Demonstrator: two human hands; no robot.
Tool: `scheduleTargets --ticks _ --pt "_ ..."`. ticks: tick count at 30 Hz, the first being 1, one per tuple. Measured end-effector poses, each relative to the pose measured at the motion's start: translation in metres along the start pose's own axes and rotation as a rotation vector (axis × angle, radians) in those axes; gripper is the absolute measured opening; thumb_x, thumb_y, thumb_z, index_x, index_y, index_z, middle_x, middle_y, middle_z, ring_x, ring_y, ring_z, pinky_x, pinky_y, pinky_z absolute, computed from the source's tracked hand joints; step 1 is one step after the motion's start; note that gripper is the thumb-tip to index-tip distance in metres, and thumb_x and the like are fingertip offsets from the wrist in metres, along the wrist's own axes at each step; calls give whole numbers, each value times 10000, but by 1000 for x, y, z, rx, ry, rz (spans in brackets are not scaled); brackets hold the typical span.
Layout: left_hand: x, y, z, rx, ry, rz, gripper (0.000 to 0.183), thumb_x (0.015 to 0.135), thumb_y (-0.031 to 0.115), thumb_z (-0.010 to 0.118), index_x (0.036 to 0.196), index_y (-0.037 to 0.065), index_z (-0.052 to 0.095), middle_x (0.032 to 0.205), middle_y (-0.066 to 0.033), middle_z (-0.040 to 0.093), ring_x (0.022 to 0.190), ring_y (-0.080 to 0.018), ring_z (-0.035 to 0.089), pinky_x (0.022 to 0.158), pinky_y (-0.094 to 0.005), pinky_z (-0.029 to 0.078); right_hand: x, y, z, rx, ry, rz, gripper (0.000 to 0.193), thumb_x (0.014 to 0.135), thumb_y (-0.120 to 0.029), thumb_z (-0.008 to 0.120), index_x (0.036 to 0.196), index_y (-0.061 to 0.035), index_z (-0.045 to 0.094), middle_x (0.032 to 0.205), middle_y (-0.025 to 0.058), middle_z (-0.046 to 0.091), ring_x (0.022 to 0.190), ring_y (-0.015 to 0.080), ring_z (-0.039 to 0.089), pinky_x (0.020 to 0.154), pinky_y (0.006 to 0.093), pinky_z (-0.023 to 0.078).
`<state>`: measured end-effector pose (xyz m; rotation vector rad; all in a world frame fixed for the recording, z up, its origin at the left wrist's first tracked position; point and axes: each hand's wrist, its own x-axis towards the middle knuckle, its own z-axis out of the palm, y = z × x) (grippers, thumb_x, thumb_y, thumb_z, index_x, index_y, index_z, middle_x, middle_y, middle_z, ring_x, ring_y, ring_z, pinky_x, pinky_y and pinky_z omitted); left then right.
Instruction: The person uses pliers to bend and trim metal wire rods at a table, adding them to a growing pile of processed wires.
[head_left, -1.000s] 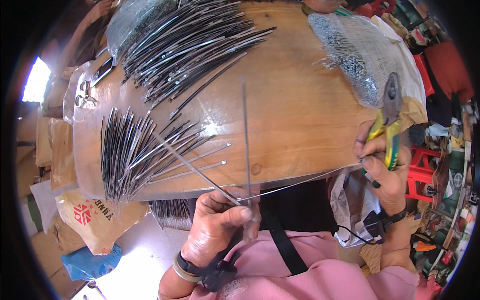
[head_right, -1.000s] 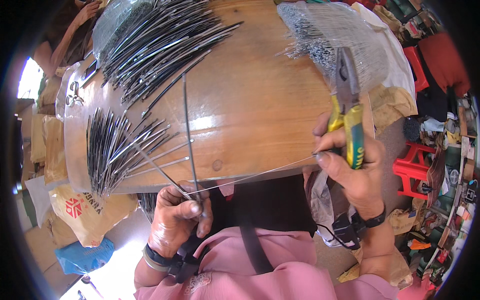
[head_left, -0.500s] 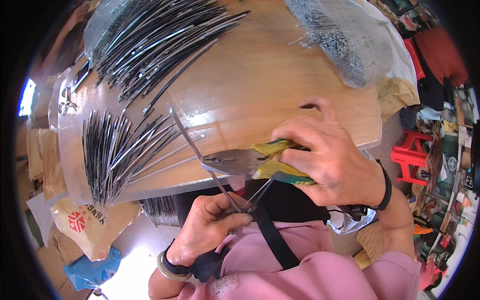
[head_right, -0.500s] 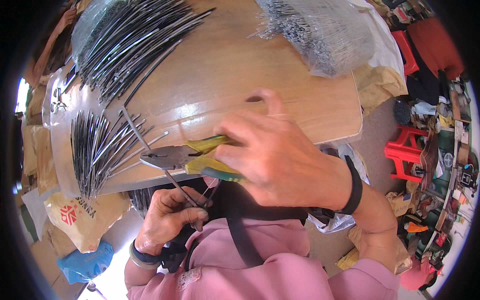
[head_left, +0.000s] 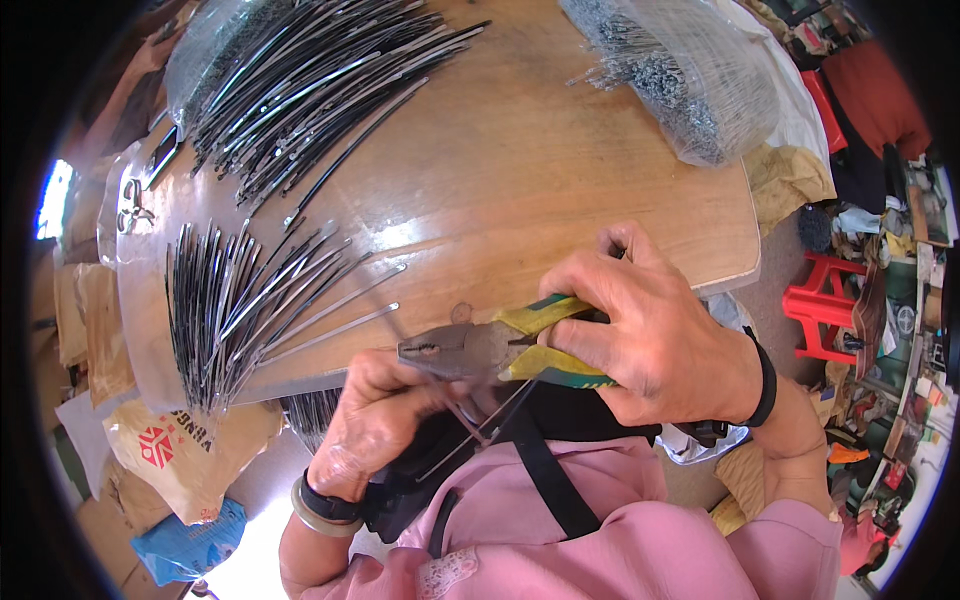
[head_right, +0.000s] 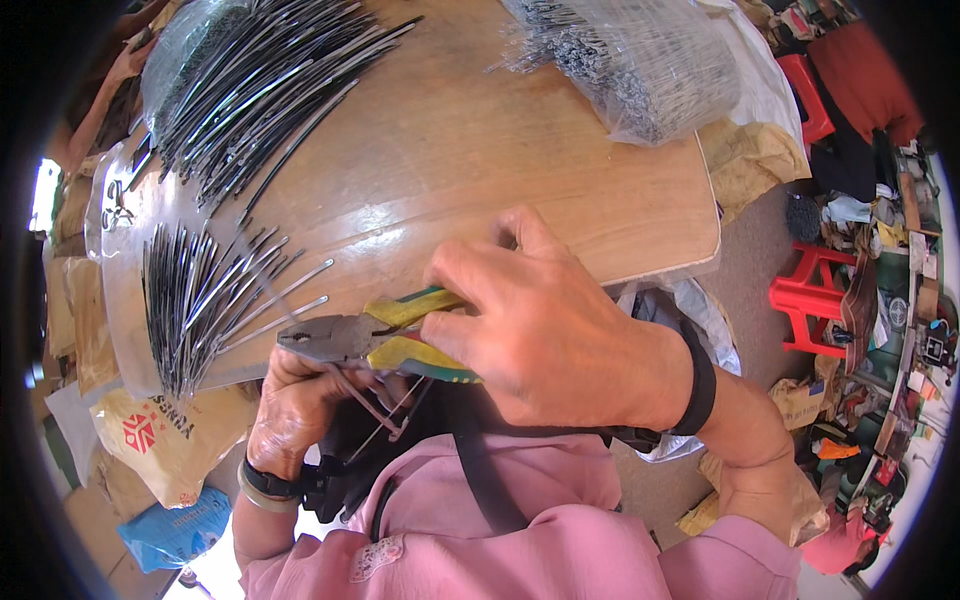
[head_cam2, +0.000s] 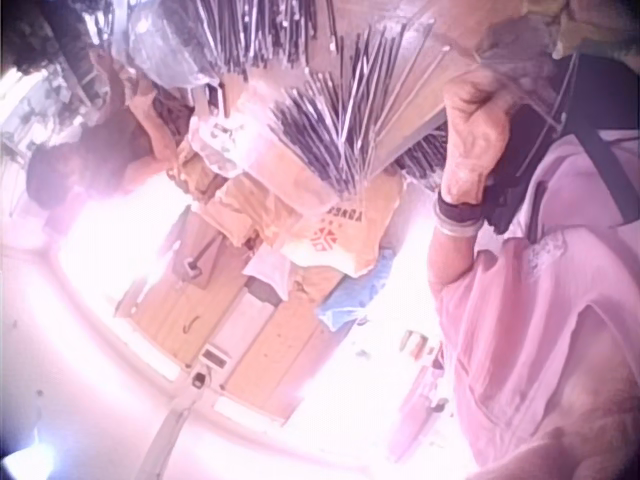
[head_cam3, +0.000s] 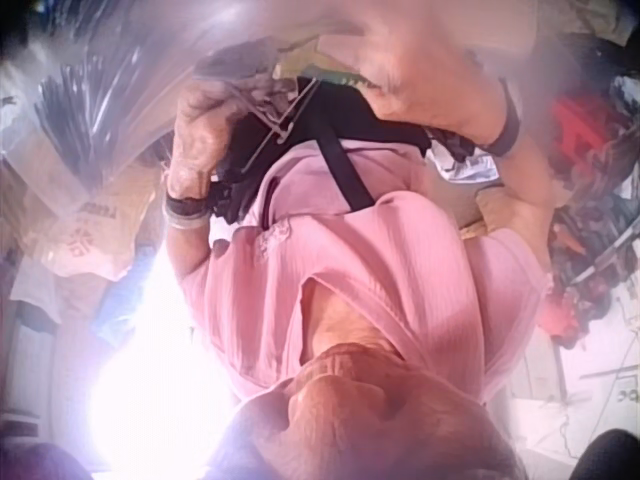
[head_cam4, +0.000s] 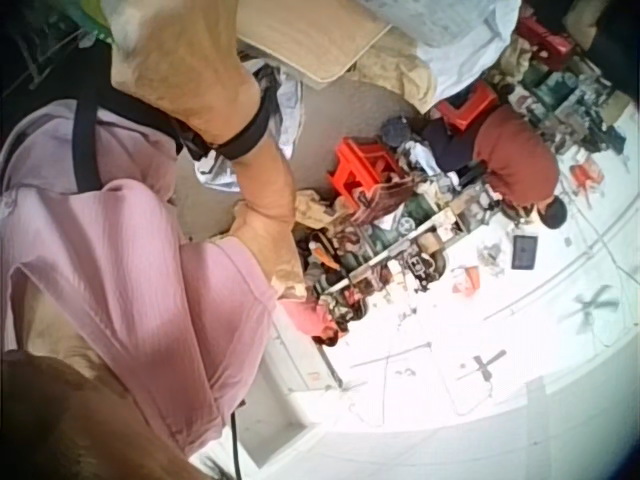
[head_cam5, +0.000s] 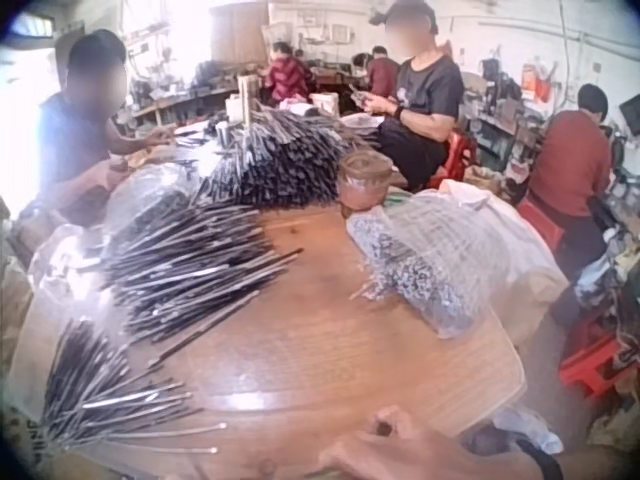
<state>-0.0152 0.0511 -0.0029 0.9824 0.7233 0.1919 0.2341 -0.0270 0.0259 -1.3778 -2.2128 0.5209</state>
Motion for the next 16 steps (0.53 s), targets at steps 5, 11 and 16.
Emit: scheduleTargets --ticks 5,11,16 --pt "9 8 23 362 -104 73 140 886 88 640 981 -14 648 797 -64 647 683 -150 593 624 -289 468 -1 -9 8 28 18 -26 261 559 -66 654 816 -30 632 991 130 557 821 274 568 834 461 361" --pt "3 -1 37 -197 99 -214 151 927 115 592 996 -19 599 675 -27 538 483 -103 460 433 -238 321 2 -1 9 -68 161 -24 236 555 -86 674 777 -40 609 999 123 577 859 281 569 841 480 362" --pt "0 -15 33 -436 236 30 176 944 121 575 1026 -32 607 675 -47 521 443 -103 396 405 -236 281 -26 2 11 210 146 355 227 683 -118 685 902 -64 663 1021 127 593 1037 327 561 945 571 339"
